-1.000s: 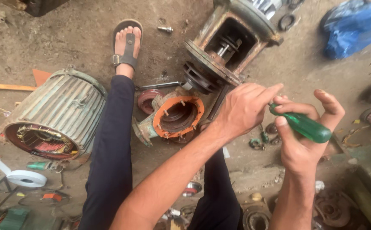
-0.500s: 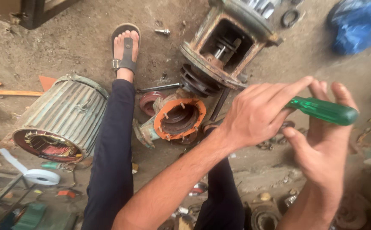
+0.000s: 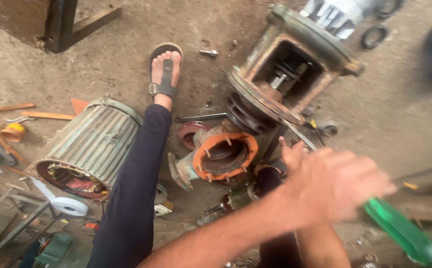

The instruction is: The person sits on the workshop floor and disassembles a rusty water pump, pulling off an orange flange cover and separating the pump housing from the motor. They use a hammer to tap components loose, a screwdriver to pry parts, and a spanner to work on bolts while handling the pump parts by hand.

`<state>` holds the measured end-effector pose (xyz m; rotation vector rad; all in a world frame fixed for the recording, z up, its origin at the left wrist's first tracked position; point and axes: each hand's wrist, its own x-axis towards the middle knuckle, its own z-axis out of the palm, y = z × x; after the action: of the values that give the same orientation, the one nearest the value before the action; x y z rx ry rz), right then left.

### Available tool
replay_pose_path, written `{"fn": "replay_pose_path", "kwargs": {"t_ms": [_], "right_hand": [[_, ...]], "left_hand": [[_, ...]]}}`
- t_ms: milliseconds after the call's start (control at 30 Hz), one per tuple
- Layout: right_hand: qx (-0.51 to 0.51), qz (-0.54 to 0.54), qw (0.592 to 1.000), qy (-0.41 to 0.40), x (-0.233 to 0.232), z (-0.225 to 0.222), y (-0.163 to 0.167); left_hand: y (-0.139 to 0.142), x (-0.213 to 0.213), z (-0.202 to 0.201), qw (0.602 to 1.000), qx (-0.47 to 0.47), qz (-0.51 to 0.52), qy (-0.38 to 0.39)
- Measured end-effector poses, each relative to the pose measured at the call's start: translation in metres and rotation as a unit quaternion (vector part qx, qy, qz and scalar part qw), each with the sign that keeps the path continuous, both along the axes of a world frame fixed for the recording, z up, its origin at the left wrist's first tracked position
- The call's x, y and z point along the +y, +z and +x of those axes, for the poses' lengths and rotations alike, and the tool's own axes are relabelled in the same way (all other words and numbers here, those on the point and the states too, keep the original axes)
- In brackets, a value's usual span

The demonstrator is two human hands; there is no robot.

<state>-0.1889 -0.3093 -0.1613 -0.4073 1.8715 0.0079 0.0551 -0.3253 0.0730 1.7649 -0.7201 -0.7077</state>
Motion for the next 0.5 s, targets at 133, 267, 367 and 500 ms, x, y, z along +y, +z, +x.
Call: {"fn": "replay_pose_path", "kwargs": {"t_ms": [133,267,367,500], "right_hand": [[-0.008,0.026,0.998,-0.049,0.025,0.022,-0.066],[-0.026,0.006,0.997,-0.069,0.027,0.034,-0.077],[-0.045,-0.036,0.997,-0.048,0.017,0.030,-0.049],[-0.101,-0.079,0.991,0.032,-0.014,0.049,0.087]], "left_hand": [[0.009,0.013,0.000,1.000,0.006,0.016,-0.026],[0.007,0.020,0.002,0.995,0.016,0.056,-0.085],[0.002,0.014,0.005,0.996,0.000,0.037,-0.080],[0.004,0.003,0.017,0.999,-0.017,0.013,-0.033]]}}
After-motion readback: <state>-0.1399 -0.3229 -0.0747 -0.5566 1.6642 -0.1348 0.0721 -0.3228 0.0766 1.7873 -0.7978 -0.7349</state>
